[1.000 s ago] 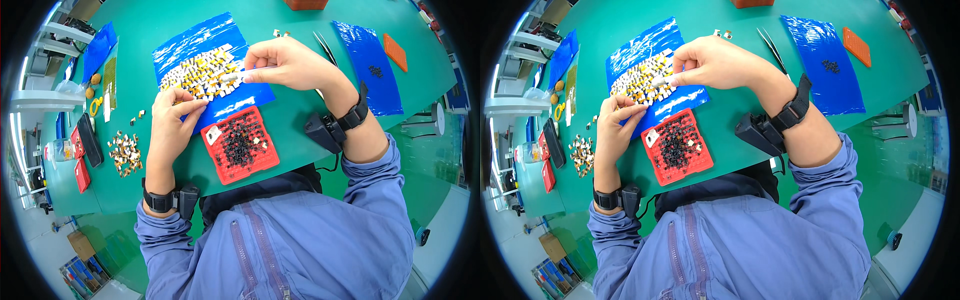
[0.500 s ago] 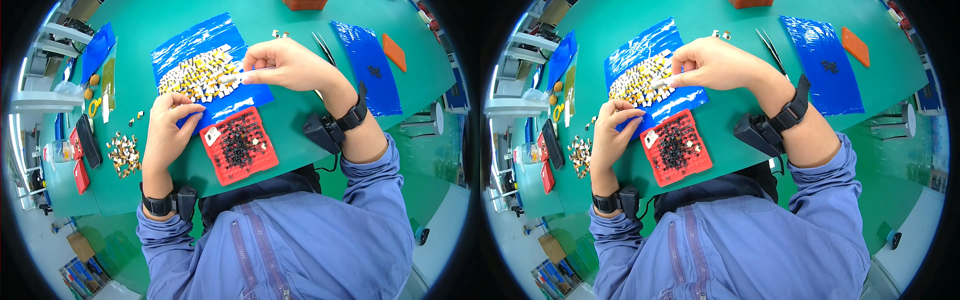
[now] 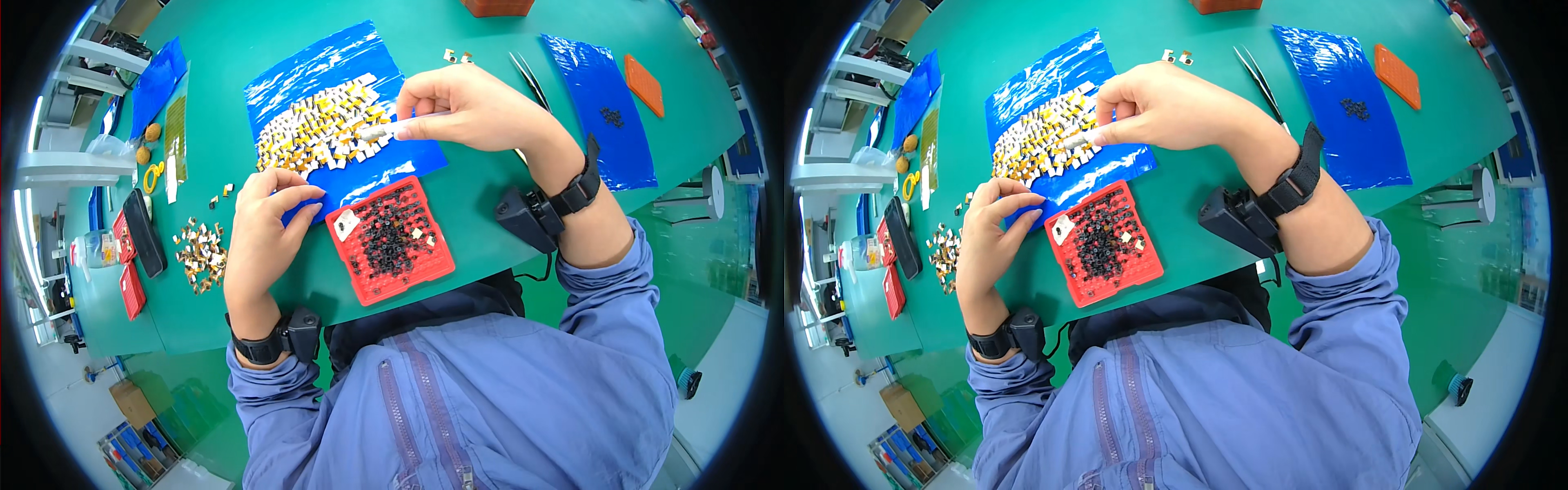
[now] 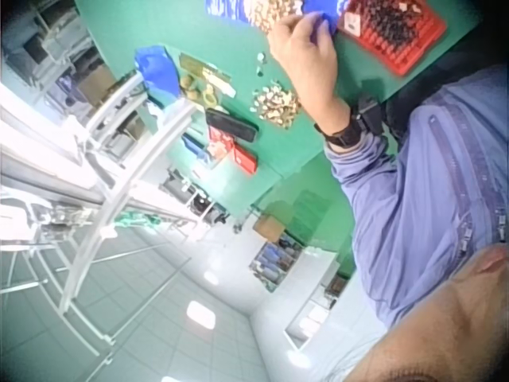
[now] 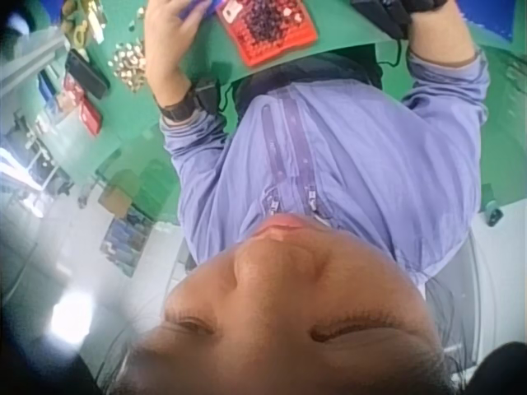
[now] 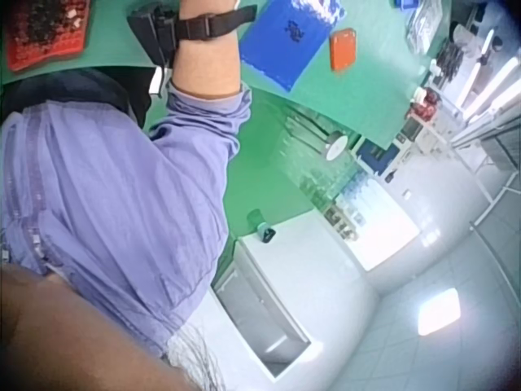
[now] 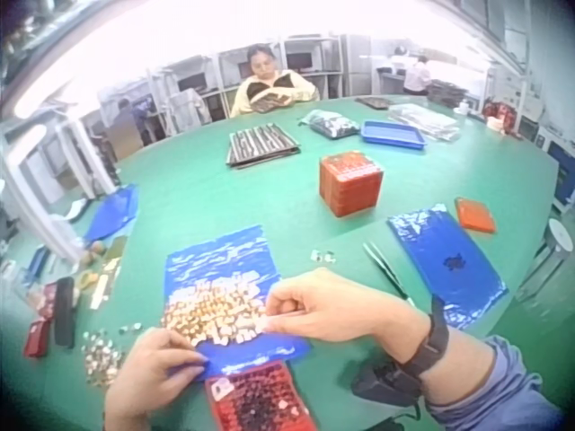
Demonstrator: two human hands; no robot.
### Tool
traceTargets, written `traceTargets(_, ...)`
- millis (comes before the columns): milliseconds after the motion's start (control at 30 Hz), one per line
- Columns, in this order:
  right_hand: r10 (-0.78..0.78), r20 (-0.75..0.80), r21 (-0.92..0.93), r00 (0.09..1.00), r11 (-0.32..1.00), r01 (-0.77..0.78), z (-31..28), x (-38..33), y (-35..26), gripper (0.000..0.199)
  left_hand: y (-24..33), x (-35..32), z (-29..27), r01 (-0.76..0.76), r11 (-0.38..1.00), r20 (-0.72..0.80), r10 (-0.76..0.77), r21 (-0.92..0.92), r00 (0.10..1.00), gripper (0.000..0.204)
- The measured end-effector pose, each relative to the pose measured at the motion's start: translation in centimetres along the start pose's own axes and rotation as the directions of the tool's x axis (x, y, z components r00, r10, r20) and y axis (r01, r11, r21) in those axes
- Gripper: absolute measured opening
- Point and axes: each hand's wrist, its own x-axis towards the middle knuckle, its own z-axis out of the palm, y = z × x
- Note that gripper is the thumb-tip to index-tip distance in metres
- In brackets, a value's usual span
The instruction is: The person uses a white pen-like tool to pick up small electronic components from a red tray and place them onto a blue sheet. The person repeatedly picks up components and arranges them in rows on the sheet.
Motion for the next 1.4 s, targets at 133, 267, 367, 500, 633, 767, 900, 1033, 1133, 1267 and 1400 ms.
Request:
traceTargets(133, -0.033, -0.035, 0.009, 0.999, 0.999, 0.034, 0.1, 0.0, 0.1, 0.027, 0.0, 0.0, -0.1, -0.029, 0.999, 0.035, 0.03, -0.018, 0.999, 0.018)
traceTargets(267, 0.004, 0.009, -0.037, 1.0, 0.999, -0.004, -0.1, 0.0, -0.2, 0.021, 0.1, 0.1, -0.1, -0.013, 0.999, 0.001, 0.014, -0.049, 1.0, 0.017)
traceTargets(367, 0.01, 0.013, -0.033, 1.0, 0.999, -0.01, -0.1, 0.0, -0.2, 0.021, 0.1, 0.2, 0.0, 0.014, 0.997, -0.011, -0.015, -0.073, 1.0, 0.016)
traceTargets(500, 0.007, 0.014, -0.027, 1.0, 1.0, -0.007, 0.0, 0.0, -0.1, 0.02, 0.3, 0.4, 0.5, -0.028, 0.995, 0.006, 0.029, -0.093, 1.0, 0.018)
traceTargets(633, -0.006, 0.01, -0.021, 1.0, 1.0, 0.006, 0.0, 0.0, -0.1, 0.019, 0.1, 0.4, 0.6, -0.047, 0.996, 0.025, 0.049, -0.071, 0.999, 0.018)
traceTargets(767, 0.022, 0.014, -0.013, 1.0, 1.0, -0.022, -0.1, 0.0, -0.1, 0.019, 0.1, 0.3, 0.4, -0.055, 0.996, -0.022, 0.054, -0.065, 0.998, 0.015)
traceTargets(900, 0.029, 0.018, -0.009, 0.999, 1.0, -0.029, -0.1, 0.0, -0.1, 0.02, 0.3, 0.5, 0.3, -0.01, 0.993, -0.036, 0.006, -0.115, 0.999, 0.014)
traceTargets(1033, 0.011, 0.008, -0.025, 1.0, 1.0, -0.01, 0.0, 0.0, -0.1, 0.02, 0.2, 0.9, 1.1, -0.05, 0.991, -0.06, 0.043, -0.121, 0.997, 0.013)
traceTargets(1133, -0.011, -0.027, 0.002, 1.0, 1.0, 0.011, 0.1, 0.0, 0.1, 0.025, 0.2, 1.3, 1.6, -0.066, 0.993, -0.056, 0.061, -0.094, 0.997, 0.013)
traceTargets(1267, -0.008, -0.019, -0.01, 1.0, 1.0, 0.008, 0.1, -0.1, 0.0, 0.023, 0.2, 1.4, 1.9, -0.073, 0.995, -0.051, 0.07, -0.061, 0.996, 0.011)
traceTargets(1400, 0.006, 0.004, -0.032, 1.0, 0.999, -0.006, 0.0, -0.1, -0.1, 0.02, 0.3, 1.3, 2.0, -0.088, 0.996, -0.021, 0.087, -0.019, 0.996, 0.009)
